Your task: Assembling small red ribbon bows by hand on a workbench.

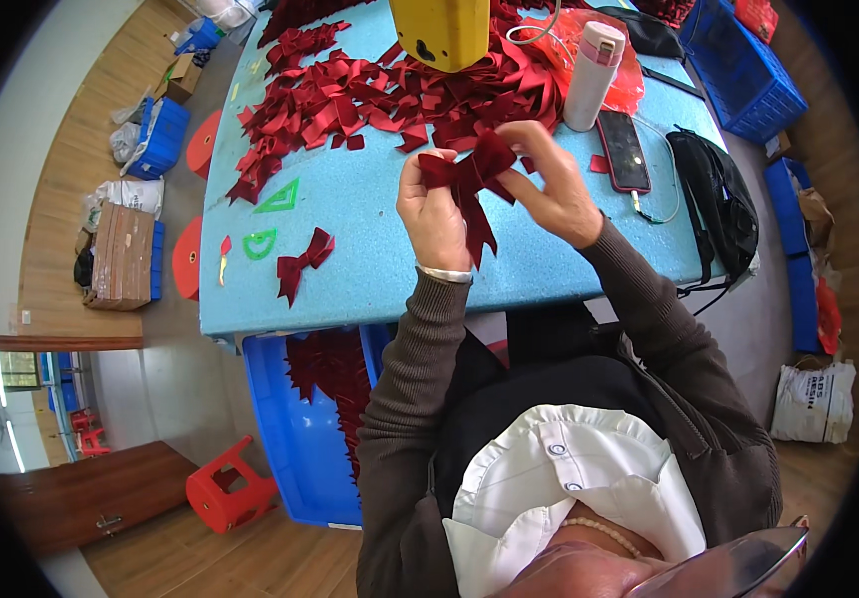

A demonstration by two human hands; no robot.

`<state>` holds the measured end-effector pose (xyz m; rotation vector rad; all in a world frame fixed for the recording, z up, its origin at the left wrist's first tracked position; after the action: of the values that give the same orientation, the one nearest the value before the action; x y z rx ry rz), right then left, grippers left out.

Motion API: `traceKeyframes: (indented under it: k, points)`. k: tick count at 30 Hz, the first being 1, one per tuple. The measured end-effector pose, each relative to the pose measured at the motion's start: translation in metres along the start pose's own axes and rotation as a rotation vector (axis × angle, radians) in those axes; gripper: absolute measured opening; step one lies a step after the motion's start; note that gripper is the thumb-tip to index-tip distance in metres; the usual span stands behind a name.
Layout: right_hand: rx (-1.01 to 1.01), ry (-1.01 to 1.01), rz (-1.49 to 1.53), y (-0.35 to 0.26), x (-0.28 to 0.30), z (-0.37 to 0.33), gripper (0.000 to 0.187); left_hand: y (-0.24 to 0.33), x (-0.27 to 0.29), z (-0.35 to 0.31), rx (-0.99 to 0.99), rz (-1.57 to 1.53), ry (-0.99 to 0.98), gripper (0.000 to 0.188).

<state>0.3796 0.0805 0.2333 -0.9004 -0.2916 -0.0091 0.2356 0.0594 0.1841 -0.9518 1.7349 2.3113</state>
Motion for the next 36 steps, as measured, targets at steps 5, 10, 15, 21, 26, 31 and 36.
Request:
traceKeyframes:
  k: [5, 10, 15, 21, 26, 31, 36]
  points:
    - [0.237, 0.137, -0.219, -0.028, 0.048, -0.043, 0.024, 0.003, -0.016, -0.018, -0.054, -0.003, 0.003, 0.008]
    - [-0.375, -0.186, 0.149, -0.003, 0.031, -0.044, 0.024, -0.007, -0.046, -0.026, -0.039, -0.104, 0.016, 0.008]
    - [-0.767, -0.282, 0.806, 0.058, 0.005, -0.044, 0.031, -0.041, -0.039, -0.007, -0.080, -0.022, 0.056, 0.007]
    - [-0.618, -0.164, 0.805, 0.064, 0.006, -0.028, 0.028, -0.052, -0.038, 0.004, -0.093, -0.006, 0.036, 0.006]
    - [0.017, 0.093, -0.261, 0.052, 0.015, -0.031, 0.026, -0.036, -0.057, -0.013, -0.042, 0.056, 0.088, 0.006]
    - [-0.152, 0.016, 0.248, 0.049, 0.001, -0.037, 0.019, -0.032, -0.049, -0.008, -0.252, 0.193, 0.037, 0.008]
    - [-0.343, -0.361, 0.168, 0.059, 0.015, -0.062, 0.020, -0.023, -0.042, -0.006, -0.233, 0.162, 0.071, 0.013]
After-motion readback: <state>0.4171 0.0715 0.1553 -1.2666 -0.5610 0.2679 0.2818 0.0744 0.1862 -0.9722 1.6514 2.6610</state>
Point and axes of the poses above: each hand's wrist, its own z-axis towards the middle knuckle, its own x-axis out of the back of the hand, y = z × x, the point moved 3 cm from there along z, towards the middle knuckle, and after that the axes turned 3 degrees about -x, right-handed, at the moved point
